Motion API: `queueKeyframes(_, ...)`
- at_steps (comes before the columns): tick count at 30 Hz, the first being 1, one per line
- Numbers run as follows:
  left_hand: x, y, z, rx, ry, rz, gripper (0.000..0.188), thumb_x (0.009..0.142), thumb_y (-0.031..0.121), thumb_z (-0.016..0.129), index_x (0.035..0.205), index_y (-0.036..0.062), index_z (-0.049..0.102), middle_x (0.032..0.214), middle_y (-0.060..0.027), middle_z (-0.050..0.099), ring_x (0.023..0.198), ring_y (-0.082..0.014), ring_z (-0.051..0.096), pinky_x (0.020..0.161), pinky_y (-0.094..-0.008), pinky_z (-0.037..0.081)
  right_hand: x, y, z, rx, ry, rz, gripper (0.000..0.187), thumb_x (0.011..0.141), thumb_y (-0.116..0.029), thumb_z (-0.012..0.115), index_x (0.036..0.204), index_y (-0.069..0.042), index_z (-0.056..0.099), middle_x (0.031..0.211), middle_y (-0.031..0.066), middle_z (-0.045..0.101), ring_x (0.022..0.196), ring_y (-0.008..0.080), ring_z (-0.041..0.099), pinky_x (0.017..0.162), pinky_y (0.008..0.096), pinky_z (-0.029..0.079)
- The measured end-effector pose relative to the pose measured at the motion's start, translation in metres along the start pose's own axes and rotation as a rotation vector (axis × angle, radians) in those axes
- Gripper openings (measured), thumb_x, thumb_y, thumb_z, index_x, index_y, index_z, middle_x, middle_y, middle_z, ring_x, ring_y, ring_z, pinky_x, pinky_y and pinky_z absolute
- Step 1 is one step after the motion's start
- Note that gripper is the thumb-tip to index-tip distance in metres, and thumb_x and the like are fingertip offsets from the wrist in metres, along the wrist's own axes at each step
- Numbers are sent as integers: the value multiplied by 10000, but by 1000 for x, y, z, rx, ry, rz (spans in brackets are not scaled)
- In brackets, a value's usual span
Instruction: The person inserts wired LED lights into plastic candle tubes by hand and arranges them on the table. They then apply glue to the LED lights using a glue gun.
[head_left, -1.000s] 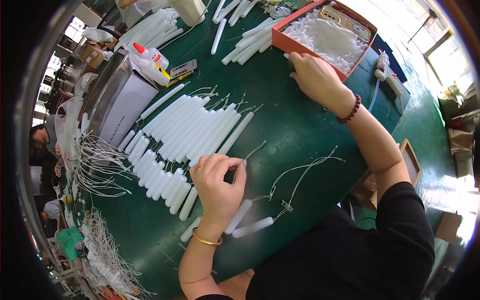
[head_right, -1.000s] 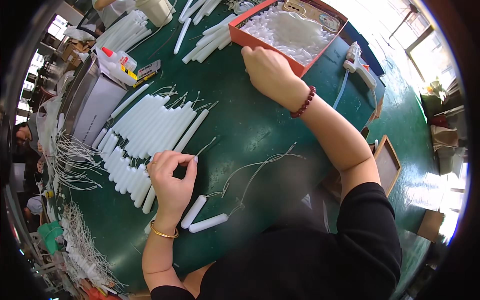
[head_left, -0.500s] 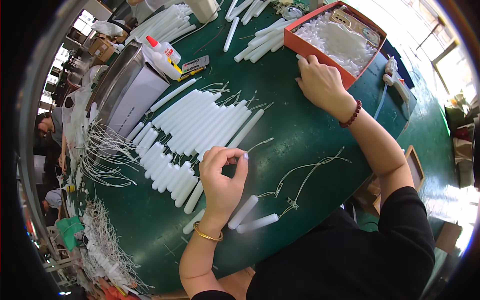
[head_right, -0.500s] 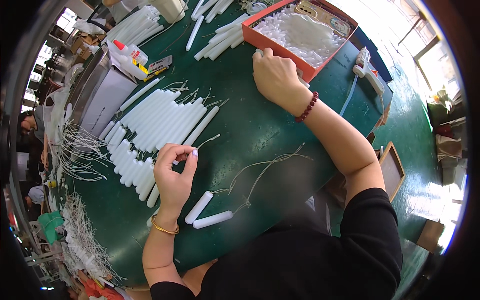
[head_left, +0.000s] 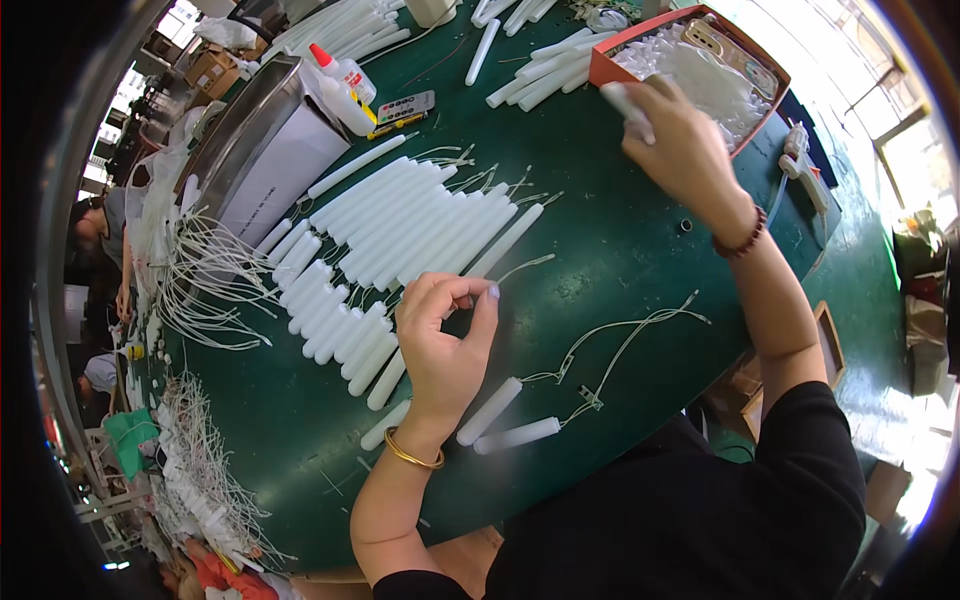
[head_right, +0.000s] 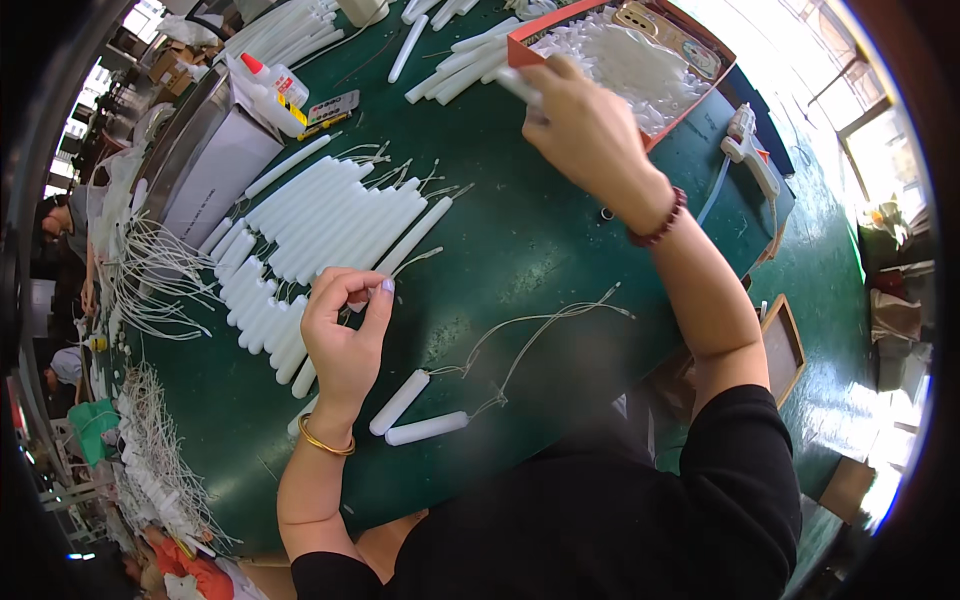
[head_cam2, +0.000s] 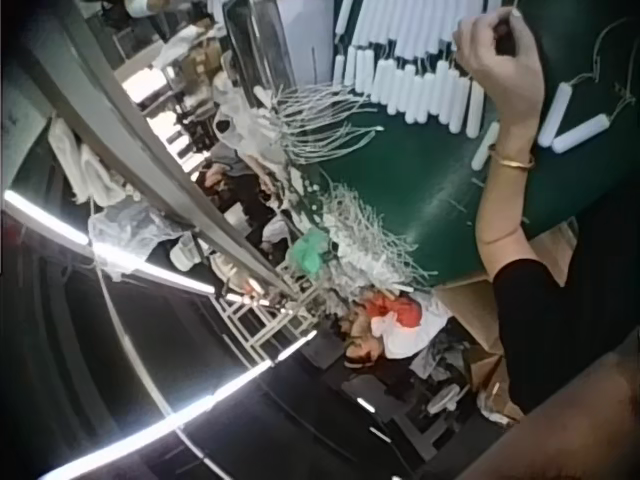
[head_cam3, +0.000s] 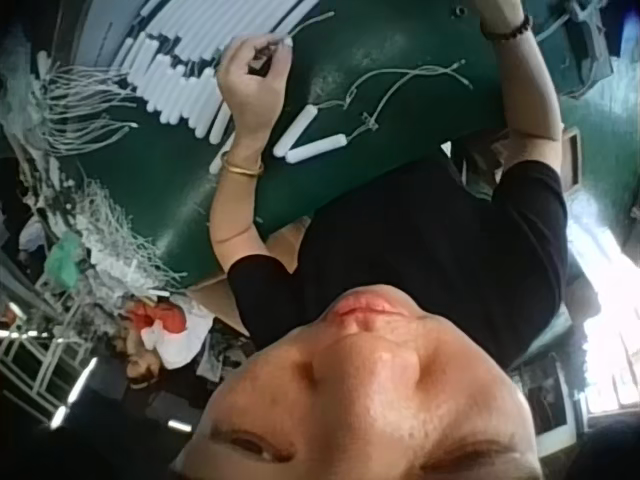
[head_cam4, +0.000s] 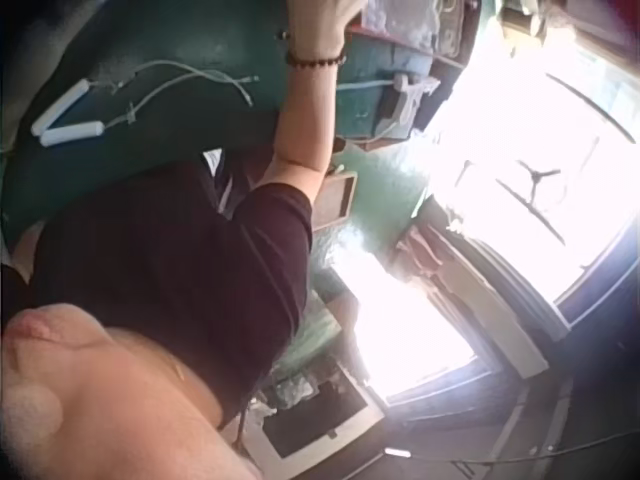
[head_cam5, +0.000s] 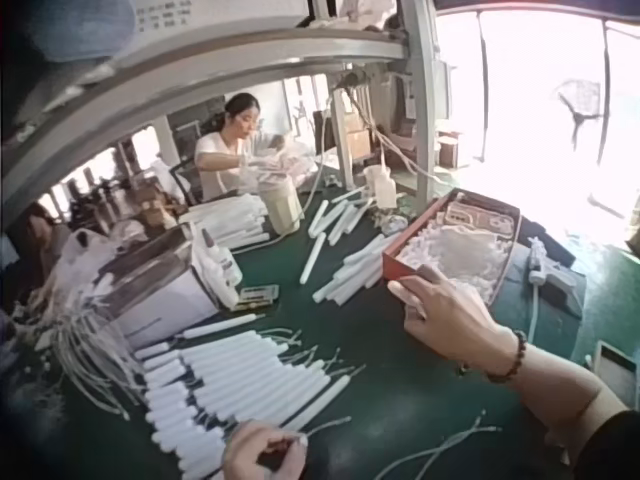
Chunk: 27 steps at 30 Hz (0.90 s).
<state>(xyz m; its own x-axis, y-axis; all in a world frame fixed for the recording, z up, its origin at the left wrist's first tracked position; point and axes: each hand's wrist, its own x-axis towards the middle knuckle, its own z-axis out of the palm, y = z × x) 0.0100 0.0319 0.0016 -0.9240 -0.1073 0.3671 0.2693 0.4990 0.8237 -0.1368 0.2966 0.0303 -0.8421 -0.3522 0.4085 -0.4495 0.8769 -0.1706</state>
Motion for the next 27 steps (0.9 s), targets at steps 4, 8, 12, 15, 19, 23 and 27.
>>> queueKeyframes(4,2,-6,-2,-18,28,-2,75,793,5,741,825,28,677,776,-52,595,710,-163,527,659,-290,423,-17,-21,-50,1060,96,120,187,957,-82,525,1126,-1,521,1074,112,579,757,138,601,615,225,503)
queueKeyframes(8,2,-5,-1,-36,40,-15,74,790,3,741,820,31,679,779,-52,600,706,-162,526,655,-287,419,-42,-20,-33,1624,-70,321,226,970,-112,481,1176,-23,460,1141,149,537,755,148,594,621,244,515)
queueKeyframes(12,1,-2,-2,20,-8,6,61,834,-1,722,886,-14,695,845,-44,615,755,-128,543,696,-251,444,-54,-25,-21,1732,-118,393,182,974,-99,491,1137,-22,468,1118,148,540,772,172,616,647,254,536)
queueKeyframes(15,1,-2,-4,156,-64,78,101,817,24,739,910,0,709,860,-63,629,766,-180,567,710,-295,457,-54,-37,-11,1797,-270,480,196,981,-106,496,1149,-10,467,1135,158,550,834,201,662,716,278,577)
queueKeyframes(19,0,4,-33,409,-158,155,132,794,124,761,902,59,726,886,-57,639,810,-260,590,708,-380,417,-42,-35,4,1688,-724,485,171,989,-107,538,1120,4,529,1186,192,611,989,249,709,814,288,603)
queueKeyframes(23,-12,14,-78,606,-234,114,184,791,166,781,931,62,724,934,-45,651,868,-246,603,801,-376,380,-28,-25,9,1195,-1067,195,230,935,-57,629,1143,38,613,1075,163,682,1000,200,715,816,261,600)
queueKeyframes(27,-33,23,-93,677,-294,40,208,779,197,804,921,66,727,904,-37,635,872,-237,590,799,-372,376,-14,-45,11,857,-880,-237,251,886,-53,661,1131,1,670,957,99,707,815,146,666,752,281,556)
